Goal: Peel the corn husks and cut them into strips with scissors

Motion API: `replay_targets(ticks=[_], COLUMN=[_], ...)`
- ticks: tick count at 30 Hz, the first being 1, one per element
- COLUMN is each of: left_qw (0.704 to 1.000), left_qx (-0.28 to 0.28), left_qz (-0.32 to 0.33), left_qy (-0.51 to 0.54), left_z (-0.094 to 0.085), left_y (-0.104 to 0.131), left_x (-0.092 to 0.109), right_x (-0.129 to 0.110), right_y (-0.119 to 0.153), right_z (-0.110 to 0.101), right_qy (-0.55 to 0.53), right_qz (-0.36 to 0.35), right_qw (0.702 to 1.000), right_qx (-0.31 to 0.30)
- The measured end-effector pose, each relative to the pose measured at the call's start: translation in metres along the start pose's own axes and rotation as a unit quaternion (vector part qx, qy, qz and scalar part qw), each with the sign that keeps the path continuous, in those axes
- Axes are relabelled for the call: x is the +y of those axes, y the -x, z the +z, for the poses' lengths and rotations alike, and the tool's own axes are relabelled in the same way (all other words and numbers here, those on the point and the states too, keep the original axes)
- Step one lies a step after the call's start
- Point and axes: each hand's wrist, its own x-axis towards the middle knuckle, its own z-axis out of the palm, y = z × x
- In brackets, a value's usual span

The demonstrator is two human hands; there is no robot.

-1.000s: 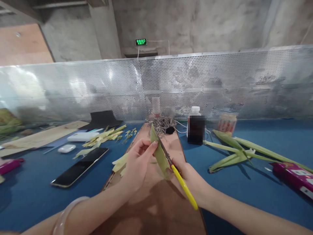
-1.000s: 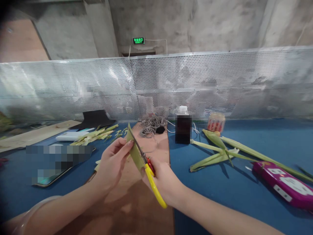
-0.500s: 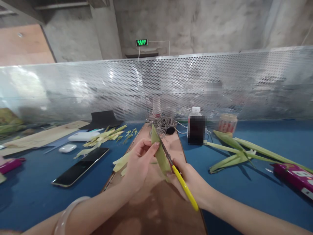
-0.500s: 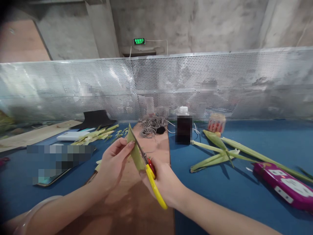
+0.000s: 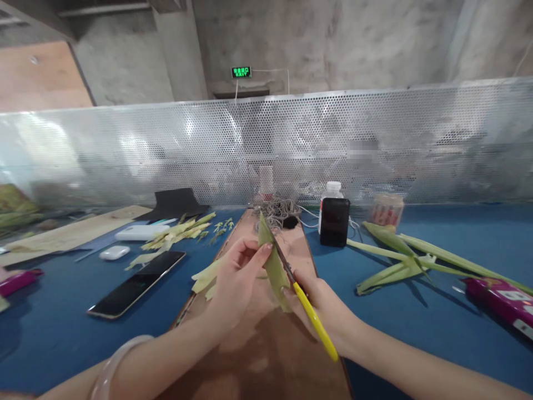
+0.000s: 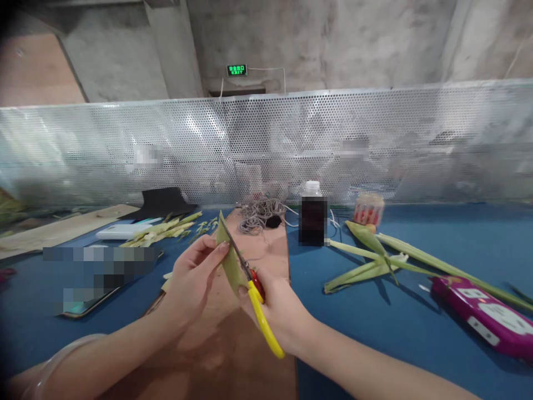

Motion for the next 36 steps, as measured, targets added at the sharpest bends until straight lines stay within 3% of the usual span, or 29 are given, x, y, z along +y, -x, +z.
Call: replay_targets(ticks=[23, 36], left_qw=[0.999, 0.999], left_qx=[-0.011, -0.005], left_qz=[0.005, 0.004], left_qy=[-0.030, -0.036], left_z=[0.000, 0.000], left_y=[0.004, 0.001], left_x=[0.004, 0.004], right_x=[-0.007, -0.001], right_y=[0.003, 0.001], right_z=[-0.001, 0.002], right_qy=[-0.005, 0.028], right_qz=[0.013, 0.023], right_qw=[1.000, 0.999], right_qx=[-0.016, 0.006])
